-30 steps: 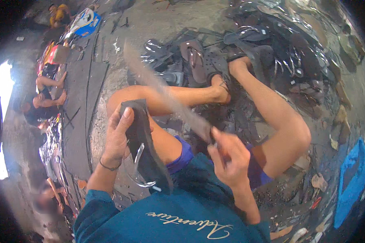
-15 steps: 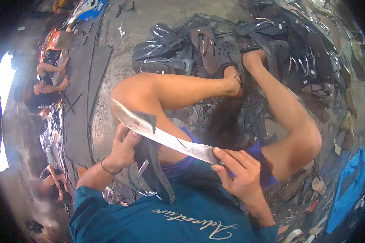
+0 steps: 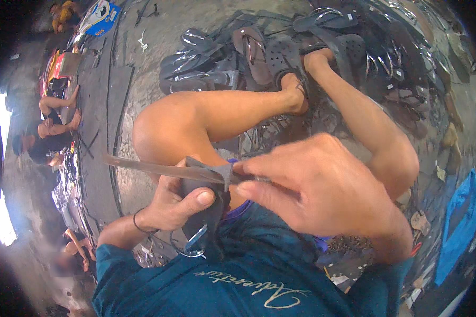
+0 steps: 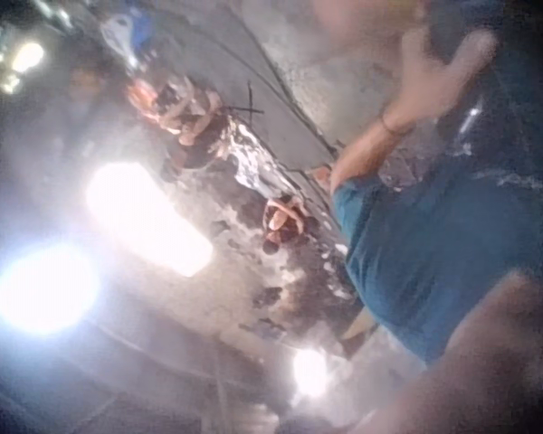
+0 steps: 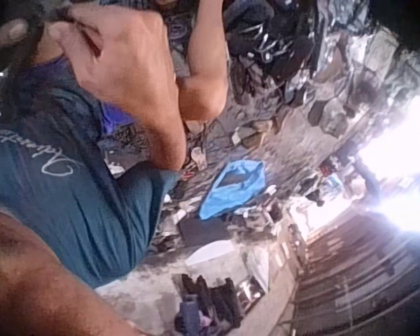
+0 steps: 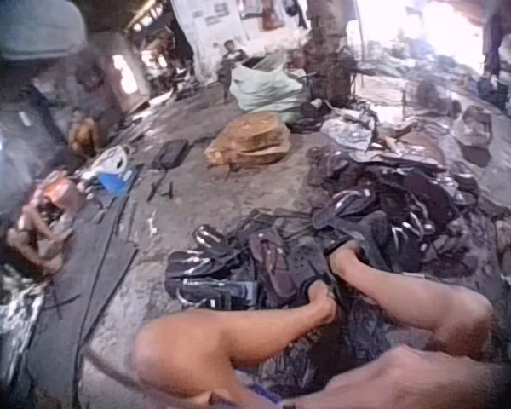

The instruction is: The person sits on the floor and uses a curved knife to cut strips from the soles of flip-flops. They repeatedly pick up flip-flops, slice off rubber strips, and place the cut pieces into a pile on the floor.

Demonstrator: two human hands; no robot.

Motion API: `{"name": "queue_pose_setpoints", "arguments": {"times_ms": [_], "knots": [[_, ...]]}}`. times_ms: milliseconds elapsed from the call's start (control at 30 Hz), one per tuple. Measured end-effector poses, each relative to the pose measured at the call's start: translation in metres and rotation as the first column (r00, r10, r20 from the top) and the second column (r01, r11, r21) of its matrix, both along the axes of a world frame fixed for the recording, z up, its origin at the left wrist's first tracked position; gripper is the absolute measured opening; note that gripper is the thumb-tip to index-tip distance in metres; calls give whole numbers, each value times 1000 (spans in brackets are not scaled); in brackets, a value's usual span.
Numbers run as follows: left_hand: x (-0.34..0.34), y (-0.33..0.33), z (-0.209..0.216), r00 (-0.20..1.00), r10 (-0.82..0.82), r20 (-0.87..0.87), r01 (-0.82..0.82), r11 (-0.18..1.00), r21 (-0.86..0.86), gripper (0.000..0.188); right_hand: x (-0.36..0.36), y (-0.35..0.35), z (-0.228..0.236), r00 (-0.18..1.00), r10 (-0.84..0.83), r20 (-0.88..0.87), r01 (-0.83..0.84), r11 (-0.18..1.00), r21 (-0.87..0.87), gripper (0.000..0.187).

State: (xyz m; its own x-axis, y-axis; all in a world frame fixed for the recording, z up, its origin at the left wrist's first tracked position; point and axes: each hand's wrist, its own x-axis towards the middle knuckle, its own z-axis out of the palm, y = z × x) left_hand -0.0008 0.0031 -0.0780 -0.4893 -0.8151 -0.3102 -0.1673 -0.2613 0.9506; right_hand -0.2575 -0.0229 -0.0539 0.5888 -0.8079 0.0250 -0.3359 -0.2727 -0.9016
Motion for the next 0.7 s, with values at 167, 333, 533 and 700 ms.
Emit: {"name": "queue_pose_setpoints", "arguments": {"times_ms": [167, 333, 533, 700], "knots": [[-9, -12, 7, 995, -90, 49, 95, 989, -117, 31, 13, -11, -5, 983, 74, 167, -115, 961, 250, 32], [-11, -52, 95, 930, 68, 362, 88, 913, -397, 33, 8, 5, -30, 874, -151, 461, 38, 969, 246, 41], [-12, 31, -33, 987, -120, 104, 121, 993, 3, 53, 23, 33, -49, 739, -390, 550, 324, 921, 218, 41], [-90, -16, -5, 367, 698, -614, -450, 711, 540, 48, 26, 44, -50, 790, -488, 372, 564, 816, -127, 46]]}}
